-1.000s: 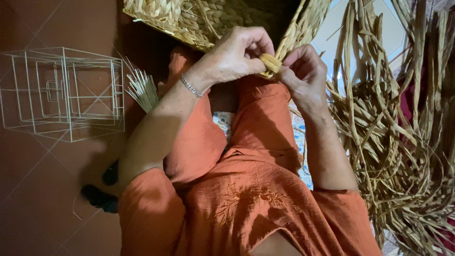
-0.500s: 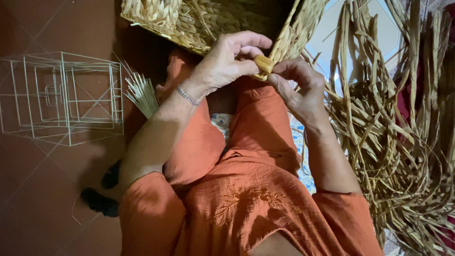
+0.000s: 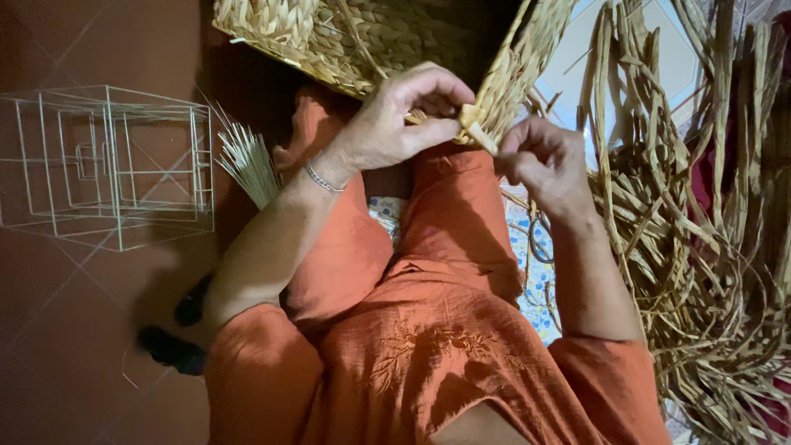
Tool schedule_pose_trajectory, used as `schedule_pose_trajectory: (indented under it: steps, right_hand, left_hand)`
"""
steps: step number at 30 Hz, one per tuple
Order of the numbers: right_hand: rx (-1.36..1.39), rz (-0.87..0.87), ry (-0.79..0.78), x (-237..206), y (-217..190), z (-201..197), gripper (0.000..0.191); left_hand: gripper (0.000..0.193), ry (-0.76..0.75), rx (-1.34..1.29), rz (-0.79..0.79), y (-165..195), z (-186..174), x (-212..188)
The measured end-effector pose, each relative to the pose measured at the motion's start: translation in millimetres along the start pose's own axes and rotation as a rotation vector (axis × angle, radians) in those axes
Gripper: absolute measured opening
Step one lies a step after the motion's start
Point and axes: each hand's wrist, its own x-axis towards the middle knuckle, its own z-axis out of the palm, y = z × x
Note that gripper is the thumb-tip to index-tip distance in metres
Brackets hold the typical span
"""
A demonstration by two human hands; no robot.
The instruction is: The person weaves a rectangular basket by hand, interlacing dried palm leaves along the rim. They repeatedly tuck and pull strands to secure the weave, occasionally adjusting the basket's position on their lap.
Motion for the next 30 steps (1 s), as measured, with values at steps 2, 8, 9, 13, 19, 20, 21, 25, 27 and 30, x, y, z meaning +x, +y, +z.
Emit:
schedule_pose_trajectory:
  steps: [2, 8, 9, 13, 19, 20, 21, 25, 27, 30]
  right_hand:
    - [-0.051, -0.007, -0.055, -5.2, 10.9, -5.0, 0.009]
    - [-0.082, 0.102, -0.106, -20.5, 11.4, -5.3, 0.011]
    - [-0.073, 0.103, -0.122, -19.8, 6.9, -6.6, 0.013]
    - [0.117, 0.052, -0.177, -14.0, -6.8, -10.3, 0.026]
    - [-0.176, -0.017, -0.047, -13.2, 0.3, 20.3, 0.029]
    - [-0.265, -0.100, -0.025, -16.1, 0.7, 23.8, 0.032]
    - [-0.354, -0.182, -0.002, -17.9, 1.6, 28.7, 0.036]
    - [-0.480, -0.251, 0.144, -25.3, 6.8, 44.7, 0.041]
    - [-0.508, -0.396, 0.178, -26.5, 10.0, 47.5, 0.043]
    - [-0.509, -0.434, 0.198, -28.5, 12.7, 48.7, 0.040]
  left_hand:
    - [0.021, 0.042, 0.054, -0.016, -2.8, 7.2, 1.4]
    - [0.013, 0.078, 0.195, -0.017, -6.8, 17.8, -0.7]
    - [0.014, 0.098, 0.265, 0.027, -4.9, 19.1, -1.3]
    - [0.014, 0.189, 0.569, 0.228, 6.7, 33.7, -3.3]
    - [0.023, 0.211, 0.757, 0.323, 15.2, 32.7, -15.5]
    - [0.022, 0.212, 0.739, 0.316, 14.1, 30.7, -15.7]
    - [0.022, 0.203, 0.724, 0.313, 12.5, 28.5, -15.2]
    - [0.023, 0.160, 0.696, 0.310, 5.3, 25.1, -12.8]
    - [0.022, 0.149, 0.704, 0.311, 2.8, 24.3, -13.7]
    - [0.022, 0.147, 0.692, 0.310, 0.8, 24.5, -14.4]
